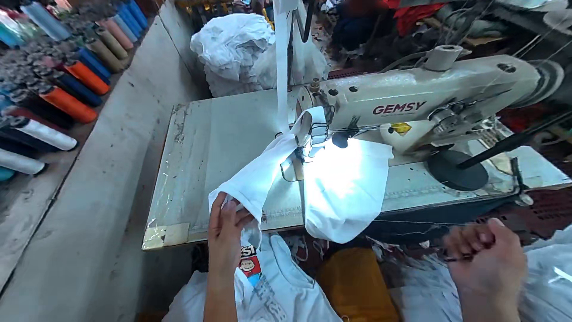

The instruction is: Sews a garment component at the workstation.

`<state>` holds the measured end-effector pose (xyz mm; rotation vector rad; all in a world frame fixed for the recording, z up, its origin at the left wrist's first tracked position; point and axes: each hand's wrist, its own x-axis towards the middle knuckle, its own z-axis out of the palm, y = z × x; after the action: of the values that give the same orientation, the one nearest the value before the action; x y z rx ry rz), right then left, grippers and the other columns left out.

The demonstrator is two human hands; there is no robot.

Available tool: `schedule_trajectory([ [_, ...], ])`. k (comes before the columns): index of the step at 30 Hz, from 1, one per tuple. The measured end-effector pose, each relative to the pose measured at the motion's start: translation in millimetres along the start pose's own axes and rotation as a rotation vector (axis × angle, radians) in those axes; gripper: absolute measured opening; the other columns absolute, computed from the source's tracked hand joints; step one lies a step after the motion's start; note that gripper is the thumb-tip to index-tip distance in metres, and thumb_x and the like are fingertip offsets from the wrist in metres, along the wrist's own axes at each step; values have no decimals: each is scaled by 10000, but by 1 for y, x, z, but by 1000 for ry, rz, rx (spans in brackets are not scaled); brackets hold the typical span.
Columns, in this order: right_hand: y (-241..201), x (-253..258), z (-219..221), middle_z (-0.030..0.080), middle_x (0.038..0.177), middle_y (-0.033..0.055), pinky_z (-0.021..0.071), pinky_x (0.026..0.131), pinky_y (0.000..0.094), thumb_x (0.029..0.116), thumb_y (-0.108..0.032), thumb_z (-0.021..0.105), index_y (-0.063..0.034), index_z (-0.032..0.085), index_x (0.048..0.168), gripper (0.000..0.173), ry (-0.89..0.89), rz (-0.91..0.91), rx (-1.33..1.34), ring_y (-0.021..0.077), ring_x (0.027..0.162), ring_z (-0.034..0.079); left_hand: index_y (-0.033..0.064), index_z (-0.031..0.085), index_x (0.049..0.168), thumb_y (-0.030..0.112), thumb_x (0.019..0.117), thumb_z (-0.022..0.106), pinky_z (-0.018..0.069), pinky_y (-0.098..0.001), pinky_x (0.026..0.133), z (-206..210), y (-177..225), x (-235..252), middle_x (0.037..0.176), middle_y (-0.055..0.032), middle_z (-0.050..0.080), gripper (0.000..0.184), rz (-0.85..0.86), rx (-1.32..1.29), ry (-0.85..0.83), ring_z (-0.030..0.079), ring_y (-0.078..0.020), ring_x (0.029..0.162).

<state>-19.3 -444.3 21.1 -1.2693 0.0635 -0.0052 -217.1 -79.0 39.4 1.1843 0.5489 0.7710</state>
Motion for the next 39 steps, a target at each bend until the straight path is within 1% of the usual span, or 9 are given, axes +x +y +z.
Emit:
schedule_trajectory([
  [4,14,-33,39,558,581,-110,383,382,155,1119,-322,307,-212,577,746,474,-120,64,-150,-11,418,433,-6,116,1618,172,1022,599,605,-321,901,5,-6,-5,1317,-130,643,788,88,319,-115,693,-147,1086],
  [10,34,-96,152,679,1311,51,580,686,241,1025,-350,634,-53,566,1434,510,-906,-117,-445,40,809,659,91,-60,1638,136,1023,587,618,-395,915,19,12,-22,1431,-151,573,894,62,165,-272,683,-225,1154],
  [14,39,-112,190,547,659,17,437,517,264,1012,-439,636,-53,624,833,425,-1013,-360,-481,89,561,505,73,-104,1616,103,981,633,599,-408,956,27,43,-24,1479,-126,538,974,138,40,-358,660,-233,1200],
  [19,26,-96,149,439,609,-31,379,493,169,1118,-268,423,-90,550,812,377,-970,-468,-284,3,532,435,95,-98,1625,-29,939,607,600,-386,952,20,41,-5,1511,-144,499,991,123,12,-202,665,-221,1192],
  [24,14,-54,63,549,643,-148,420,482,161,1080,-447,481,-293,665,843,336,-424,-243,-178,-31,527,476,87,-21,1629,-79,950,568,609,-358,914,14,18,12,1436,-129,571,914,104,3,-57,689,-184,1126],
  [29,-7,-9,16,415,491,-130,357,376,165,1125,-365,275,-255,446,649,517,59,-25,1,-1,378,366,72,29,1628,-11,980,575,604,-356,915,2,9,21,1424,-137,576,851,85,62,-4,680,-186,1141],
  [34,13,-51,56,587,657,-106,396,401,151,1121,-319,349,-172,603,865,389,-200,70,-222,-15,450,445,-47,321,1520,270,807,835,608,-304,893,-6,10,-6,1317,-117,628,934,29,486,-132,688,-136,1082],
  [37,36,-84,100,744,1025,-40,478,516,193,1105,-253,447,-101,693,1159,294,-565,22,-323,3,610,573,33,696,1171,302,885,779,629,-288,824,-7,-2,-19,1047,-22,742,401,97,677,-269,723,-92,924],
  [39,46,-96,137,703,1280,15,563,651,220,1063,-285,568,-69,604,1392,395,-767,-11,-361,15,750,646,27,665,1171,215,969,682,617,-251,813,0,-2,-25,1001,5,747,277,133,597,-332,719,-63,907],
])
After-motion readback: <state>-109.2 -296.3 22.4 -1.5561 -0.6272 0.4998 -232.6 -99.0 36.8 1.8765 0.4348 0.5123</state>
